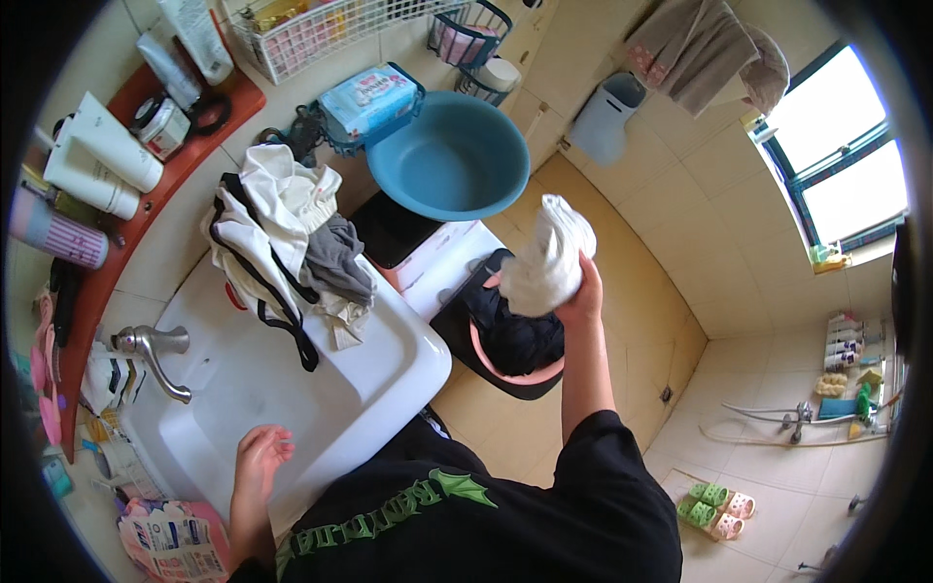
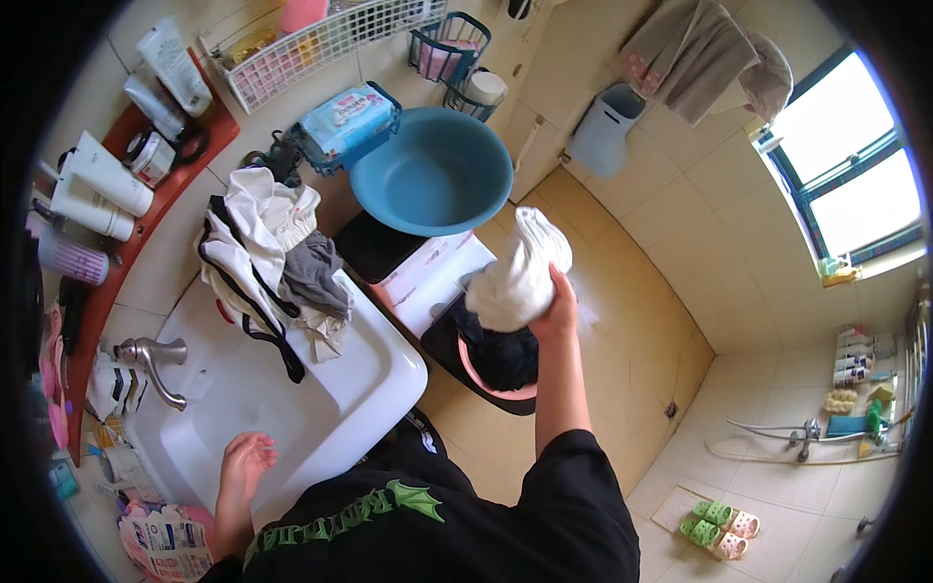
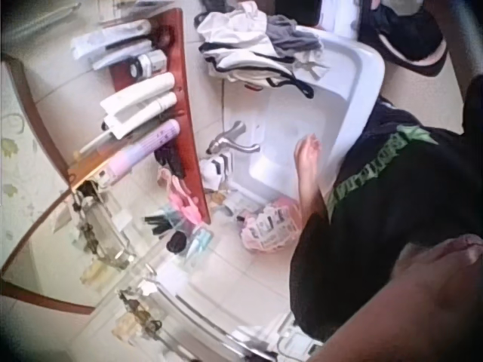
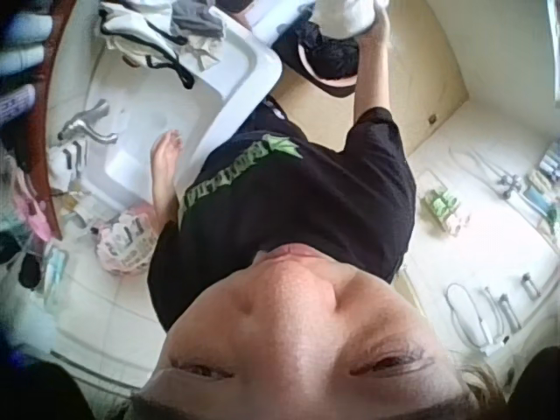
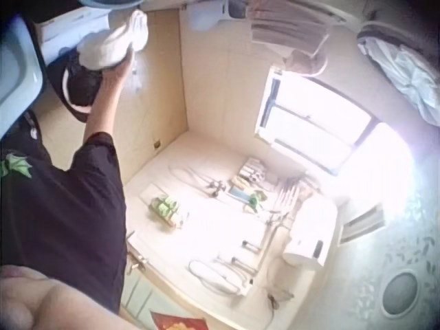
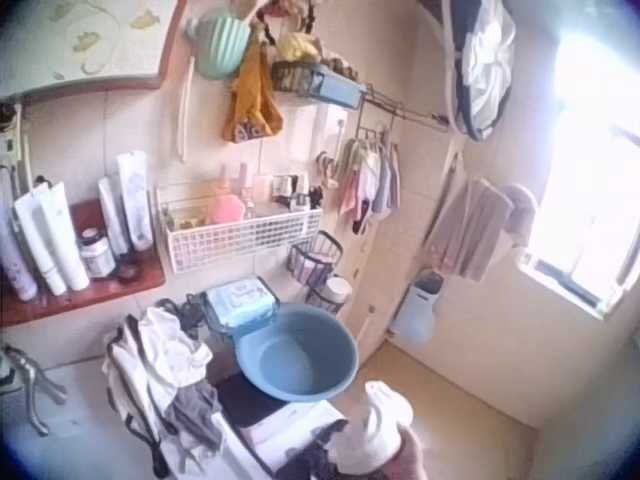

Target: The person washes several items of clothing by hand in a sink, using a cleaning product from a pink bag, scrubbing the fabric against itself, and then placing the items into a bucket.

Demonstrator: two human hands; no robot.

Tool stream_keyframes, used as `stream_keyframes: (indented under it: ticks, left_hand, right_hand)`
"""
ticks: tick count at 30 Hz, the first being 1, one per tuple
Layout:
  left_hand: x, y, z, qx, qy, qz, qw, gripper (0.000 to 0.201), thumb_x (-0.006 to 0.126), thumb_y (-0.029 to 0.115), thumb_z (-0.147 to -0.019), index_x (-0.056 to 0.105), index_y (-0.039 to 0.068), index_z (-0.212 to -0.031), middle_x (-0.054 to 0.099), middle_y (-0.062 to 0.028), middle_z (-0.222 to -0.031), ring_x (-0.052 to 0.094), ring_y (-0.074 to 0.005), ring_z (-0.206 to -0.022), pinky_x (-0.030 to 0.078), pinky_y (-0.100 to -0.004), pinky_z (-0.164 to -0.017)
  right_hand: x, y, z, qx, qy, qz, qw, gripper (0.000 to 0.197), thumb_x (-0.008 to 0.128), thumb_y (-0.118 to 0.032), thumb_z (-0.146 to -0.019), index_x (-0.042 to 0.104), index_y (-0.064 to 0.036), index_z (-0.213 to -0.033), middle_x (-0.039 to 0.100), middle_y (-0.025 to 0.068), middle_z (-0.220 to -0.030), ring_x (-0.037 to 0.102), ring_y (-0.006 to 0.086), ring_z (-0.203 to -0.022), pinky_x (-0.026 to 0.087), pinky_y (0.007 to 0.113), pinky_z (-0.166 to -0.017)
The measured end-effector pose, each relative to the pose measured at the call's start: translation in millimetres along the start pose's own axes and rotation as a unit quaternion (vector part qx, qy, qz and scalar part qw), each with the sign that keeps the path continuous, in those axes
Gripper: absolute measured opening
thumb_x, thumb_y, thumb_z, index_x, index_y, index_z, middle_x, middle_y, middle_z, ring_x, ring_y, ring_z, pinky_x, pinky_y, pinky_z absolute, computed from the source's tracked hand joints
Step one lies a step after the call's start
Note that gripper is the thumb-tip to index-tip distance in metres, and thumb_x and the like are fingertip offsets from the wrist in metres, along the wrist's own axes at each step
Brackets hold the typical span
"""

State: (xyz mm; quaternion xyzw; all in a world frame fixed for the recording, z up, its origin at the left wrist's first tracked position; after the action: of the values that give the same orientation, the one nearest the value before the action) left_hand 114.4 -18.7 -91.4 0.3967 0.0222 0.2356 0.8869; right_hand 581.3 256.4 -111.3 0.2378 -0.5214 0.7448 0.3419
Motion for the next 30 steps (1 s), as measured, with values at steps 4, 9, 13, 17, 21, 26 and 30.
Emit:
stream_keyframes:
  ticks: [4,9,13,17,21,26,30]
  left_hand:
    - [-3.2,5.2,1.0,0.016,-0.002,-0.006,1.0,0.018,0.052,0.018,-0.085,0.055,0.002,-0.093,0.06,-0.0103,-0.089,0.058,-0.0176,-0.072,0.046,-0.0278,-0.063]
    - [-31.8,-1.9,13.3,0.028,0.067,0.003,0.997,0.019,0.055,0.019,-0.084,0.057,0.001,-0.087,0.061,-0.0103,-0.084,0.058,-0.0165,-0.068,0.046,-0.0267,-0.061]
    - [-70.2,-19.2,14.0,0.04,0.139,-0.308,0.94,0.023,0.057,0.019,-0.083,0.058,-0.001,-0.072,0.062,-0.0098,-0.074,0.057,-0.0138,-0.06,0.044,-0.024,-0.056]
    - [-78.0,-37.7,13.3,0.008,0.156,-0.232,0.96,0.026,0.058,0.018,-0.083,0.058,-0.002,-0.066,0.062,-0.0089,-0.068,0.054,-0.0106,-0.058,0.041,-0.0225,-0.053]
    - [-60.5,-34.2,5.9,0.007,0.124,-0.246,0.961,0.026,0.058,0.019,-0.083,0.059,-0.003,-0.069,0.062,-0.0086,-0.069,0.055,-0.0099,-0.06,0.042,-0.0221,-0.054]
    - [-42.4,-28.2,-4.5,0.014,0.091,-0.322,0.942,0.026,0.057,0.019,-0.084,0.06,-0.003,-0.071,0.061,-0.0072,-0.068,0.055,-0.0103,-0.061,0.043,-0.0226,-0.056]
    - [-40.0,-29.8,-10.0,0.026,0.062,-0.36,0.93,0.025,0.057,0.018,-0.084,0.06,-0.003,-0.071,0.061,-0.0062,-0.066,0.055,-0.0103,-0.06,0.043,-0.0233,-0.056]
  right_hand:
    - [79.5,7.3,-23.7,0.022,-0.049,0.023,0.998,0.048,0.052,-0.031,-0.083,0.045,-0.0038,-0.122,0.053,0.0132,-0.116,0.051,0.0293,-0.106,0.038,0.043,-0.093]
    - [102.1,21.5,-28.6,0.028,-0.082,0.022,0.996,0.048,0.053,-0.03,-0.082,0.043,-0.0034,-0.122,0.053,0.0132,-0.115,0.053,0.0296,-0.102,0.039,0.042,-0.091]
    - [65.0,21.3,-25.1,0.037,0.016,0.088,0.995,0.045,0.053,-0.029,-0.083,0.047,-0.0015,-0.117,0.056,0.0135,-0.11,0.055,0.0275,-0.1,0.042,0.041,-0.089]
    - [-7.0,-6.5,-12.8,-0.08,0.155,0.334,0.926,0.047,0.068,-0.013,-0.07,0.05,-0.0035,-0.113,0.059,0.0111,-0.1,0.058,0.023,-0.089,0.047,0.035,-0.076]
    - [-101.3,-18.1,5.7,-0.073,0.258,0.43,0.862,0.05,0.07,-0.013,-0.065,0.052,-0.0027,-0.11,0.059,0.0108,-0.1,0.058,0.0224,-0.089,0.047,0.036,-0.076]
    - [-180.9,-7.0,35.4,-0.045,0.333,0.506,0.795,0.063,0.075,-0.013,-0.057,0.049,-0.0039,-0.114,0.058,0.0111,-0.103,0.057,0.0233,-0.091,0.047,0.036,-0.078]
    - [-210.7,-12.1,42.3,-0.045,0.305,0.606,0.734,0.078,0.078,-0.016,-0.051,0.044,-0.004,-0.121,0.057,0.012,-0.108,0.056,0.0254,-0.098,0.045,0.036,-0.084]
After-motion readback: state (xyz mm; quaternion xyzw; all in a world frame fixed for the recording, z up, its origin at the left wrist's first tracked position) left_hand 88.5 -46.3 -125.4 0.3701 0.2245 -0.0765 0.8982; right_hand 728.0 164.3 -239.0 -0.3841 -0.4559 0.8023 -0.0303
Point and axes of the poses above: each hand's wrist, its own z-axis away from the middle knuckle, its own x-axis out of the palm, y = z × x, the point moved 5 cm from there along -z, towards the middle knuckle
